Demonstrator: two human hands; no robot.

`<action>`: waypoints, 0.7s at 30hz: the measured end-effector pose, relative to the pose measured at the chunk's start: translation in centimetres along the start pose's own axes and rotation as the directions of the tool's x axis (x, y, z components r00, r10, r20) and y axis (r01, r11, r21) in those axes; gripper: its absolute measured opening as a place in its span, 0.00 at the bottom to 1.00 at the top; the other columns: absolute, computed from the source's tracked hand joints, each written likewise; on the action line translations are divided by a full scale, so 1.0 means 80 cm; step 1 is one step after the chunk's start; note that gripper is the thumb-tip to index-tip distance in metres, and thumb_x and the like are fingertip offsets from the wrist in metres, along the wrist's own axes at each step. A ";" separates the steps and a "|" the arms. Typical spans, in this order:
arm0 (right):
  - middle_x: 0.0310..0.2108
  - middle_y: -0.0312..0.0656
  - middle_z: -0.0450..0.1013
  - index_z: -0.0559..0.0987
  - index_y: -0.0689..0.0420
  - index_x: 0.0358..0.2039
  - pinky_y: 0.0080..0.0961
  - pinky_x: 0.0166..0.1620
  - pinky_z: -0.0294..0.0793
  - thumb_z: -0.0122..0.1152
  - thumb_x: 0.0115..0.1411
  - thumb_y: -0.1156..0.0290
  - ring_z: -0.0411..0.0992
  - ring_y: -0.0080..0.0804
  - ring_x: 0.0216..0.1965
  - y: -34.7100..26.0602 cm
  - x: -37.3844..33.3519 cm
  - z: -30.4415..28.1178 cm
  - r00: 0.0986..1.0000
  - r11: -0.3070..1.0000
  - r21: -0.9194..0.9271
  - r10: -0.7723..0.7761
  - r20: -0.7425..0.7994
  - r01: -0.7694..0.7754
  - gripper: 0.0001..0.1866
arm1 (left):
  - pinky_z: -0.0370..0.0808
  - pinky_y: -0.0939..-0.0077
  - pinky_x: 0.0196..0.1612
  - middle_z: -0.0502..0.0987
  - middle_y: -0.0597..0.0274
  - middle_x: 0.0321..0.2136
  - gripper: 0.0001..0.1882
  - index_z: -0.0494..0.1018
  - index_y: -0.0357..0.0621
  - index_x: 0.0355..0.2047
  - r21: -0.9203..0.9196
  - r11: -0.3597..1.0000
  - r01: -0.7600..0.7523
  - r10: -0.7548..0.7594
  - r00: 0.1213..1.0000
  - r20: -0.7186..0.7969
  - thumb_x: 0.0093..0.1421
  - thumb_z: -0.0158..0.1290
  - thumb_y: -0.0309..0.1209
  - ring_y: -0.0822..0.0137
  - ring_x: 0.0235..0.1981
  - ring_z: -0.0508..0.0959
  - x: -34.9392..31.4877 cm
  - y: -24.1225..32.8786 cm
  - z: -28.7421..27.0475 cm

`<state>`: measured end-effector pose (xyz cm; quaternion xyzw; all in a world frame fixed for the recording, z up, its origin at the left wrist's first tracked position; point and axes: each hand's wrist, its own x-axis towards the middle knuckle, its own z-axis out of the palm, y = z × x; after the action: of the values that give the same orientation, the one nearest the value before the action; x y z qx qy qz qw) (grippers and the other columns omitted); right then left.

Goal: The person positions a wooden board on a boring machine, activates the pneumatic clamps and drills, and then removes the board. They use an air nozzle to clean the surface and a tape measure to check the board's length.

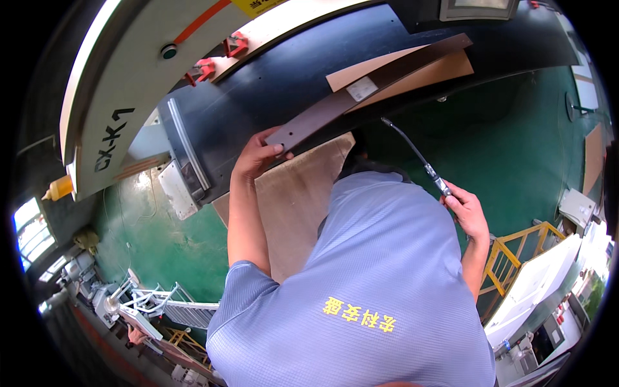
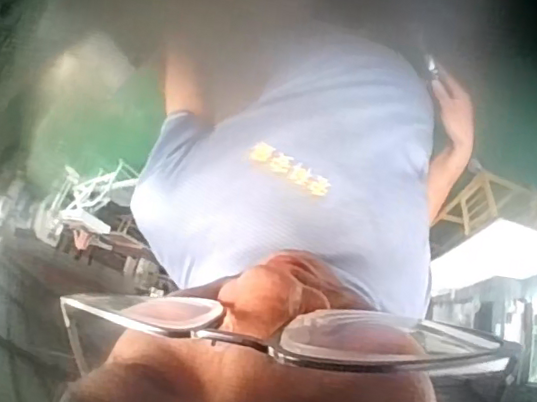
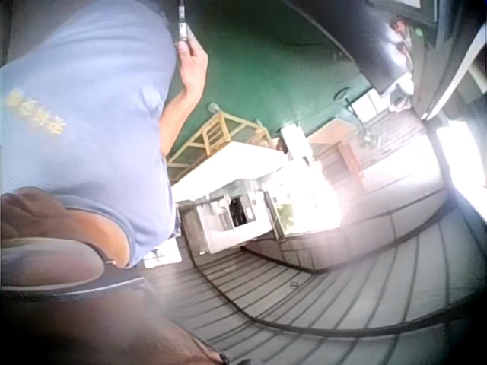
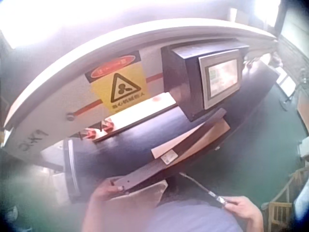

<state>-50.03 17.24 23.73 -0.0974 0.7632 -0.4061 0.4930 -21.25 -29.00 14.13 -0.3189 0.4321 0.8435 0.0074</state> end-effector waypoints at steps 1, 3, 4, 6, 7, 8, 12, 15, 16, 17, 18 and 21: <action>0.35 0.30 0.78 0.80 0.54 0.64 0.15 0.31 0.68 0.64 0.68 0.68 0.70 0.17 0.32 0.004 -0.002 -0.003 1.000 1.000 -0.006 -0.025 0.017 0.025 0.23 | 0.84 0.60 0.50 0.80 0.53 0.49 0.45 0.69 0.29 0.64 0.079 0.996 0.031 -0.035 0.998 0.054 0.48 0.74 0.36 0.62 0.44 0.83 -0.005 0.018 0.017; 0.37 0.31 0.79 0.82 0.53 0.61 0.15 0.31 0.68 0.68 0.64 0.69 0.70 0.16 0.33 -0.002 -0.006 -0.008 0.999 0.999 -0.022 -0.043 0.033 0.044 0.24 | 0.85 0.61 0.48 0.80 0.53 0.49 0.49 0.68 0.28 0.65 0.166 0.986 0.010 -0.027 0.995 0.100 0.45 0.75 0.37 0.62 0.46 0.82 -0.018 0.048 0.056; 0.36 0.32 0.79 0.82 0.54 0.62 0.14 0.30 0.68 0.69 0.64 0.67 0.71 0.17 0.32 -0.006 -0.009 -0.015 0.998 0.999 -0.025 -0.035 0.054 0.036 0.25 | 0.86 0.61 0.47 0.80 0.53 0.50 0.50 0.68 0.28 0.65 0.203 0.979 0.000 -0.025 0.992 0.121 0.43 0.76 0.38 0.62 0.47 0.82 -0.027 0.061 0.075; 0.35 0.34 0.79 0.81 0.57 0.62 0.13 0.28 0.67 0.70 0.62 0.63 0.72 0.18 0.30 -0.006 -0.017 -0.030 0.996 1.000 -0.010 -0.018 0.088 0.019 0.28 | 0.86 0.63 0.45 0.79 0.53 0.50 0.51 0.69 0.29 0.65 0.237 0.971 0.002 -0.029 0.993 0.111 0.42 0.76 0.39 0.63 0.46 0.82 -0.039 0.090 0.113; 0.34 0.36 0.79 0.81 0.59 0.62 0.13 0.28 0.68 0.72 0.62 0.61 0.73 0.19 0.31 -0.010 -0.025 -0.035 0.992 0.998 0.041 -0.054 0.111 0.050 0.29 | 0.85 0.64 0.46 0.79 0.53 0.50 0.50 0.69 0.30 0.65 0.268 0.963 -0.008 -0.025 0.993 0.119 0.44 0.75 0.39 0.62 0.45 0.83 -0.043 0.100 0.126; 0.34 0.35 0.79 0.81 0.58 0.62 0.13 0.28 0.68 0.73 0.61 0.60 0.72 0.18 0.31 -0.016 -0.031 -0.040 0.983 0.995 0.068 -0.087 0.159 0.077 0.30 | 0.85 0.65 0.47 0.79 0.52 0.51 0.48 0.69 0.30 0.65 0.298 0.954 -0.016 -0.023 0.992 0.127 0.45 0.75 0.39 0.62 0.43 0.83 -0.045 0.105 0.132; 0.34 0.35 0.77 0.82 0.60 0.60 0.15 0.30 0.67 0.75 0.60 0.57 0.70 0.17 0.31 -0.027 -0.050 -0.053 0.940 0.984 0.108 -0.167 0.299 0.140 0.31 | 0.84 0.67 0.46 0.79 0.53 0.48 0.48 0.69 0.31 0.65 0.319 0.948 -0.010 -0.039 0.988 0.147 0.46 0.75 0.39 0.63 0.41 0.84 -0.048 0.108 0.137; 0.33 0.36 0.78 0.83 0.61 0.59 0.16 0.30 0.68 0.76 0.59 0.58 0.69 0.18 0.28 -0.033 -0.059 -0.049 0.937 0.990 0.103 -0.128 0.324 0.100 0.30 | 0.84 0.70 0.45 0.80 0.53 0.47 0.49 0.68 0.31 0.66 0.331 0.944 0.012 -0.064 0.987 0.147 0.46 0.74 0.37 0.64 0.37 0.84 -0.045 0.108 0.133; 0.31 0.36 0.78 0.83 0.62 0.59 0.16 0.28 0.67 0.77 0.59 0.56 0.69 0.18 0.26 -0.031 -0.062 -0.050 0.943 0.988 0.122 -0.131 0.307 0.097 0.32 | 0.83 0.71 0.45 0.80 0.53 0.47 0.49 0.67 0.31 0.67 0.332 0.943 0.017 -0.069 0.987 0.147 0.47 0.74 0.37 0.65 0.36 0.84 -0.046 0.107 0.132; 0.30 0.37 0.78 0.83 0.62 0.58 0.17 0.26 0.67 0.77 0.58 0.54 0.69 0.18 0.25 -0.028 -0.065 -0.054 0.948 0.985 0.141 -0.132 0.290 0.094 0.33 | 0.83 0.71 0.45 0.80 0.53 0.46 0.49 0.66 0.31 0.68 0.333 0.943 0.021 -0.074 0.986 0.147 0.47 0.74 0.36 0.65 0.34 0.85 -0.046 0.107 0.131; 0.28 0.38 0.78 0.82 0.62 0.58 0.17 0.25 0.67 0.77 0.58 0.52 0.69 0.17 0.23 -0.025 -0.067 -0.057 0.953 0.983 0.161 -0.133 0.273 0.092 0.34 | 0.83 0.71 0.44 0.80 0.53 0.46 0.49 0.66 0.31 0.68 0.331 0.944 -0.001 -0.050 0.988 0.147 0.47 0.73 0.35 0.65 0.34 0.85 -0.046 0.106 0.131; 0.27 0.38 0.78 0.82 0.63 0.58 0.16 0.24 0.67 0.76 0.60 0.53 0.68 0.17 0.21 -0.016 -0.074 -0.063 0.947 0.993 0.093 -0.097 0.305 0.072 0.33 | 0.84 0.71 0.43 0.80 0.53 0.47 0.50 0.63 0.32 0.71 0.315 0.949 -0.017 -0.029 0.990 0.141 0.48 0.72 0.32 0.66 0.35 0.85 -0.046 0.107 0.133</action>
<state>-51.66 22.29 29.56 -0.1724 0.6549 -0.4370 0.5920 -26.47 -25.65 26.83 -0.2531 0.5586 0.7845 0.0918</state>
